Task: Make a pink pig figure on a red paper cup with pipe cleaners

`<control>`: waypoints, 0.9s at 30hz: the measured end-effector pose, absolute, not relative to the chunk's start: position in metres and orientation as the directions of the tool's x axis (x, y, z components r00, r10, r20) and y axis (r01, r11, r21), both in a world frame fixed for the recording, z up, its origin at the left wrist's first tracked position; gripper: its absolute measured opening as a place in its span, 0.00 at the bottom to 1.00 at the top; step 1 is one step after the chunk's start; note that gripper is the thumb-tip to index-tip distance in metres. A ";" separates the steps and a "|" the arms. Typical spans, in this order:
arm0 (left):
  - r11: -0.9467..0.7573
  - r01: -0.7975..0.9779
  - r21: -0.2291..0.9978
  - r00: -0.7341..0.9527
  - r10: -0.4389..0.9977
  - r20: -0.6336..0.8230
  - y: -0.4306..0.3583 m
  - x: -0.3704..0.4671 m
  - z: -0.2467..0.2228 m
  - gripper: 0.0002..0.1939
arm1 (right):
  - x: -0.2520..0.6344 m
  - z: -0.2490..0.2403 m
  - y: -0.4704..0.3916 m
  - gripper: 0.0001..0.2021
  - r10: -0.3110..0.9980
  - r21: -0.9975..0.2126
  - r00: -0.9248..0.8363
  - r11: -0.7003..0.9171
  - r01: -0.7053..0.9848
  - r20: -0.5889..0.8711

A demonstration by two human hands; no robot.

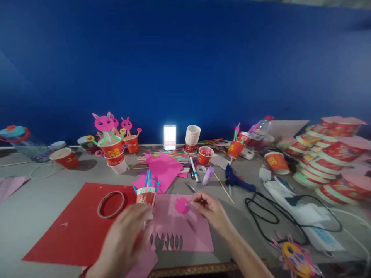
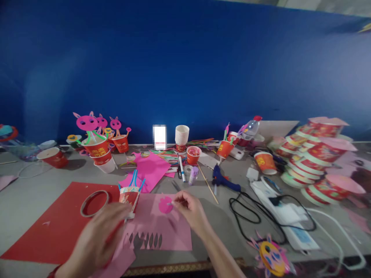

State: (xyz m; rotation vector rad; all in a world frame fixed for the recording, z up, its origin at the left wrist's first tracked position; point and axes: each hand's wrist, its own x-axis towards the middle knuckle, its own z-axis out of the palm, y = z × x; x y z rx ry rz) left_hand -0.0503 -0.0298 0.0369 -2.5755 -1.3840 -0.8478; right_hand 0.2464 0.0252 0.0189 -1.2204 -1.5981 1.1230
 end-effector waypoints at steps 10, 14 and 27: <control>-0.724 0.678 0.128 0.723 0.688 0.058 -0.024 0.037 0.017 0.27 | 0.234 0.019 0.047 0.06 0.939 -0.778 -0.333 0.268 0.569 0.080; -0.741 0.661 0.114 0.741 0.669 0.054 -0.023 0.033 0.018 0.27 | 0.230 0.015 0.047 0.05 0.939 -0.706 -0.330 0.296 0.643 0.093; -0.727 0.661 0.184 0.738 0.674 0.011 -0.021 0.035 0.024 0.25 | 0.223 0.008 0.045 0.08 0.930 -0.598 -0.315 0.363 0.714 0.188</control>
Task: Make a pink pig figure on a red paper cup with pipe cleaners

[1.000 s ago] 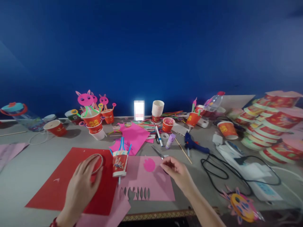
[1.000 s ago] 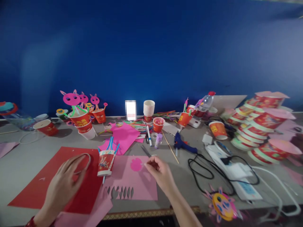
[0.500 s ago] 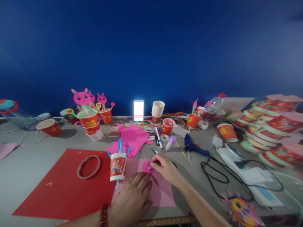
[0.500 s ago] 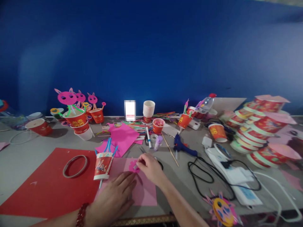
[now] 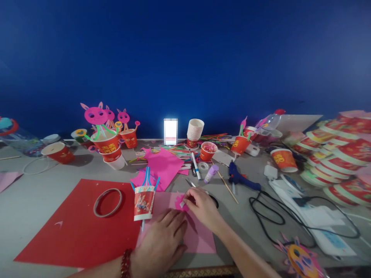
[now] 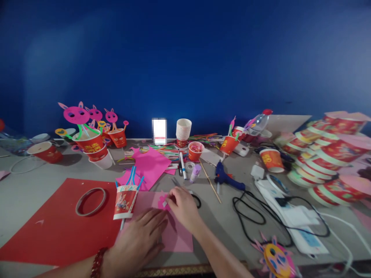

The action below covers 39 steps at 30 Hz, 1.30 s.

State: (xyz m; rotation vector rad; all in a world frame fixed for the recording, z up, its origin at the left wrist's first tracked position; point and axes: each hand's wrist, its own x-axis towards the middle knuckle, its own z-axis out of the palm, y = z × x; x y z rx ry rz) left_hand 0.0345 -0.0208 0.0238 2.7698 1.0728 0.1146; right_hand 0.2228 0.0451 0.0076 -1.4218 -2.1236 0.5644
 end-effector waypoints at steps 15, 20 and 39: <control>-0.621 0.743 0.251 0.658 0.746 -0.103 -0.023 0.034 0.020 0.36 | 0.219 0.004 0.039 0.07 0.893 -0.406 -0.373 0.448 0.797 0.251; -0.650 0.725 0.228 0.682 0.724 -0.106 -0.023 0.032 0.019 0.36 | 0.222 -0.002 0.039 0.10 0.899 -0.374 -0.337 0.426 0.824 0.280; -0.638 0.746 0.191 0.657 0.752 -0.052 -0.025 0.035 0.014 0.37 | 0.219 0.012 0.040 0.06 0.907 -0.327 -0.358 0.415 0.849 0.222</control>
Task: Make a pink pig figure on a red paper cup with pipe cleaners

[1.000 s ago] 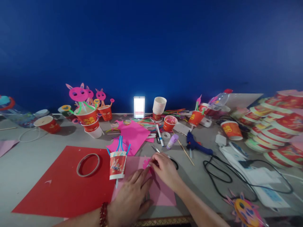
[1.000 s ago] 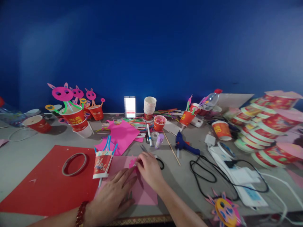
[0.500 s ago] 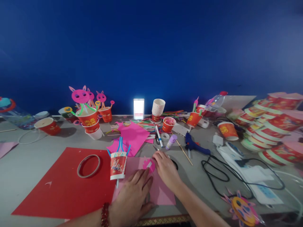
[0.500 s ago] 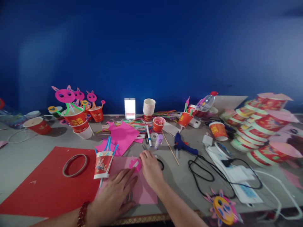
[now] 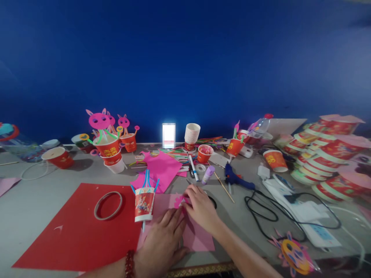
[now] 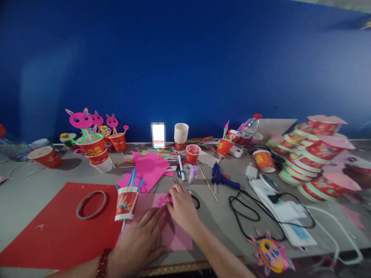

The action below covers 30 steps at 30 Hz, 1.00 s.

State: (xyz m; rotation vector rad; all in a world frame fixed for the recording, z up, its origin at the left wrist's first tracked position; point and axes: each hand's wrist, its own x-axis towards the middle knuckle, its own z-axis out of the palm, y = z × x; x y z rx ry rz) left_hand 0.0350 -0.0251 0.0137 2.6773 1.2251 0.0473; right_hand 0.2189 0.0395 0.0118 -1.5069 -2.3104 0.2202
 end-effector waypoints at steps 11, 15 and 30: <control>-0.644 0.747 0.165 0.657 0.753 -0.038 -0.026 0.037 0.014 0.36 | 0.217 0.012 0.039 0.06 0.921 -0.318 -0.324 0.381 0.868 0.217; -0.655 0.738 0.162 0.669 0.742 -0.047 -0.026 0.037 0.016 0.35 | 0.217 0.013 0.043 0.07 0.923 -0.350 -0.327 0.381 0.856 0.204; -0.652 0.737 0.180 0.666 0.746 -0.023 -0.026 0.035 0.015 0.34 | 0.222 0.014 0.045 0.09 0.936 -0.470 -0.283 0.351 0.810 0.211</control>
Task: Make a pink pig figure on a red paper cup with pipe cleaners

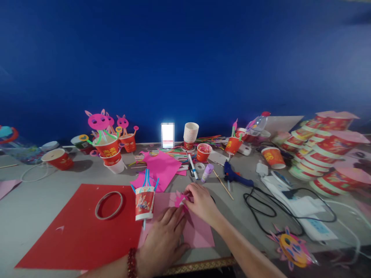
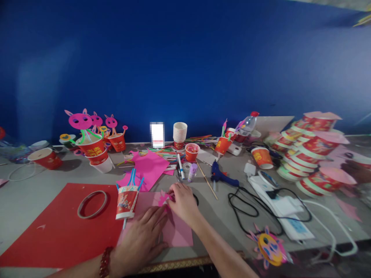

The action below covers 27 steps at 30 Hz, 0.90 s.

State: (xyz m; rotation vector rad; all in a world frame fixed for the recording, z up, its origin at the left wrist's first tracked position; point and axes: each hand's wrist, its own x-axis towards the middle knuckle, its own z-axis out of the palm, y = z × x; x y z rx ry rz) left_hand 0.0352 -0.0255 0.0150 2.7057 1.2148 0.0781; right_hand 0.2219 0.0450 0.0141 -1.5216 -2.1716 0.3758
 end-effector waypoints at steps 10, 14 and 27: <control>-0.645 0.732 0.221 0.661 0.750 -0.002 -0.025 0.036 0.017 0.33 | 0.224 0.014 0.046 0.06 0.946 -0.655 -0.266 0.319 0.685 0.183; -0.619 0.699 0.360 0.620 0.774 0.128 -0.026 0.030 0.023 0.25 | 0.226 0.017 0.049 0.02 0.959 -0.831 -0.184 0.278 0.481 0.215; 0.100 -0.270 0.958 0.260 0.965 -0.027 0.008 0.051 0.045 0.20 | 0.223 0.060 0.027 0.06 0.903 -0.880 -0.031 0.426 0.209 0.429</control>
